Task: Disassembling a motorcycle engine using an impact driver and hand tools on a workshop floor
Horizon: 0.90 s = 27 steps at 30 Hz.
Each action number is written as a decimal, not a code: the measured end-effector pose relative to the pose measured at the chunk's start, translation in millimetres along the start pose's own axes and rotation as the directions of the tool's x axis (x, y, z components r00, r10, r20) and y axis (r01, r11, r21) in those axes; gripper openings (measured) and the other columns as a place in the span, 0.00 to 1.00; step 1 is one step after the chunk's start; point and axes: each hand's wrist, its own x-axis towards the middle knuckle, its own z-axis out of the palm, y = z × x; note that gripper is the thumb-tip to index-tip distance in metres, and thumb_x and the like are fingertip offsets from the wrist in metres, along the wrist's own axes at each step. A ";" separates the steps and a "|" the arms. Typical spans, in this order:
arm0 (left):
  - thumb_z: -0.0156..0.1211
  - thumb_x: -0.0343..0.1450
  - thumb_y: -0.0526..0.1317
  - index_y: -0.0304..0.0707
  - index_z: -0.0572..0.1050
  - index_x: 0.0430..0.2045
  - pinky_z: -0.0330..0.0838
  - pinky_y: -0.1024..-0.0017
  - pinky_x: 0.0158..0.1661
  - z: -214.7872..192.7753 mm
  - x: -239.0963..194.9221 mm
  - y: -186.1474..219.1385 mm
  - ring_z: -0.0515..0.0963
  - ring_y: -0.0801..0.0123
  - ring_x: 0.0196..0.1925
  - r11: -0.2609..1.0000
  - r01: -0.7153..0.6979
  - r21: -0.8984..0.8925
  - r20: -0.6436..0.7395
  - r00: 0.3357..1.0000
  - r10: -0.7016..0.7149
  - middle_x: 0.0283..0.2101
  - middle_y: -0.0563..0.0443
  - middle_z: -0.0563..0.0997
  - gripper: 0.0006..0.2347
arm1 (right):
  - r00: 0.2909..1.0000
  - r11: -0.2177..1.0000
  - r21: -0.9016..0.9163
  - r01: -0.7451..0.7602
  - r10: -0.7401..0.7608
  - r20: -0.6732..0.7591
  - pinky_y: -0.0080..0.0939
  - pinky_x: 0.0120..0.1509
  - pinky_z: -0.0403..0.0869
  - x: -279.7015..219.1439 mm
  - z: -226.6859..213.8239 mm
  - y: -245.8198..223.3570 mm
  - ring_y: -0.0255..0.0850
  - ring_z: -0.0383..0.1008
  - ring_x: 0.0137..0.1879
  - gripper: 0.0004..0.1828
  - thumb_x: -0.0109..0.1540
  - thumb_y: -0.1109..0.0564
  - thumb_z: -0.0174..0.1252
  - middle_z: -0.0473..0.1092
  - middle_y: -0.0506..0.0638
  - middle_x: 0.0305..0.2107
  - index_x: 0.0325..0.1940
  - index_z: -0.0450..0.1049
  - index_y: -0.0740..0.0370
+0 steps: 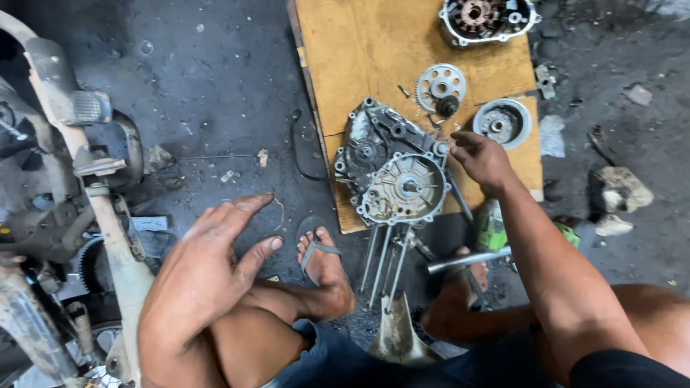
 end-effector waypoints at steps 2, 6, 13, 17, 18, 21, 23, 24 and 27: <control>0.59 0.71 0.49 0.40 0.70 0.62 0.64 0.61 0.59 1.0 0.6 -5.5 0.75 0.52 0.60 1.000 0.023 0.005 0.012 1.000 -0.023 0.59 0.46 0.79 0.25 | 0.997 0.996 0.063 0.070 -0.072 0.025 0.42 0.52 0.71 12.1 22.3 5.0 0.39 0.77 0.45 0.25 0.64 0.58 0.57 0.76 0.40 0.55 0.66 0.74 0.42; 0.58 0.71 0.49 0.40 0.70 0.62 0.65 0.62 0.58 -0.8 -4.6 -13.4 0.75 0.55 0.60 0.998 0.064 -0.009 0.061 0.996 -0.064 0.60 0.46 0.78 0.24 | 0.968 0.953 0.201 -0.227 0.199 0.152 0.31 0.29 0.63 -8.1 2.3 -48.9 0.32 0.63 0.29 0.27 0.66 0.66 0.52 0.72 0.52 0.60 0.65 0.74 0.42; 0.59 0.70 0.48 0.45 0.69 0.63 0.65 0.64 0.57 -7.6 -3.3 -13.0 0.74 0.59 0.59 0.990 0.140 -0.010 0.095 0.986 -0.139 0.59 0.50 0.78 0.25 | 0.910 0.895 0.271 -0.355 0.263 0.321 0.46 0.64 0.71 1.4 -18.7 -51.1 0.48 0.71 0.60 0.22 0.65 0.63 0.54 0.69 0.55 0.62 0.64 0.72 0.57; 0.59 0.70 0.48 0.44 0.67 0.64 0.65 0.63 0.57 -5.2 -4.7 -17.2 0.75 0.57 0.58 0.996 0.084 0.006 0.096 0.992 -0.084 0.59 0.50 0.78 0.26 | 0.904 0.939 0.201 -0.279 0.186 0.386 0.44 0.54 0.77 10.9 -16.5 -29.5 0.45 0.77 0.45 0.11 0.64 0.67 0.60 0.76 0.56 0.40 0.50 0.76 0.67; 0.59 0.70 0.48 0.44 0.67 0.64 0.65 0.63 0.57 -5.9 -3.2 -15.6 0.75 0.57 0.58 0.996 0.087 0.008 0.096 0.992 -0.087 0.59 0.50 0.78 0.26 | 0.903 0.939 0.201 -0.278 0.184 0.389 0.44 0.54 0.77 11.9 -17.9 -30.8 0.45 0.77 0.45 0.11 0.64 0.67 0.60 0.76 0.56 0.40 0.50 0.76 0.67; 0.59 0.70 0.49 0.44 0.68 0.63 0.65 0.64 0.57 -7.4 -1.0 -11.0 0.74 0.59 0.59 0.992 0.125 -0.005 0.095 0.988 -0.124 0.59 0.50 0.78 0.26 | 0.915 0.968 0.109 -0.224 0.171 0.365 0.44 0.53 0.76 11.1 -17.3 -25.5 0.43 0.77 0.43 0.05 0.62 0.65 0.63 0.78 0.52 0.37 0.42 0.80 0.62; 0.60 0.69 0.49 0.43 0.69 0.63 0.64 0.64 0.58 -6.5 0.3 -10.0 0.75 0.59 0.60 0.993 0.121 -0.005 0.096 0.988 -0.120 0.59 0.49 0.79 0.26 | 0.923 0.939 0.269 -0.213 0.102 0.372 0.40 0.45 0.73 14.5 -15.1 -14.0 0.40 0.74 0.37 0.03 0.63 0.66 0.63 0.78 0.51 0.33 0.40 0.80 0.63; 0.60 0.69 0.49 0.43 0.69 0.63 0.64 0.64 0.58 -6.8 2.5 -10.4 0.75 0.59 0.60 0.994 0.112 -0.004 0.095 0.989 -0.111 0.59 0.49 0.79 0.26 | 0.926 0.939 0.272 -0.211 0.103 0.364 0.40 0.45 0.73 15.8 -17.7 -12.9 0.40 0.74 0.37 0.03 0.63 0.66 0.63 0.78 0.51 0.33 0.40 0.80 0.63; 0.59 0.69 0.49 0.44 0.68 0.64 0.65 0.66 0.57 -5.4 3.7 -9.1 0.75 0.60 0.61 0.989 0.146 0.000 0.121 0.982 -0.145 0.61 0.50 0.78 0.26 | 0.934 0.900 0.360 -0.246 0.121 0.336 0.38 0.43 0.70 11.3 -23.2 -8.6 0.37 0.72 0.39 0.07 0.61 0.63 0.66 0.77 0.47 0.34 0.43 0.79 0.58</control>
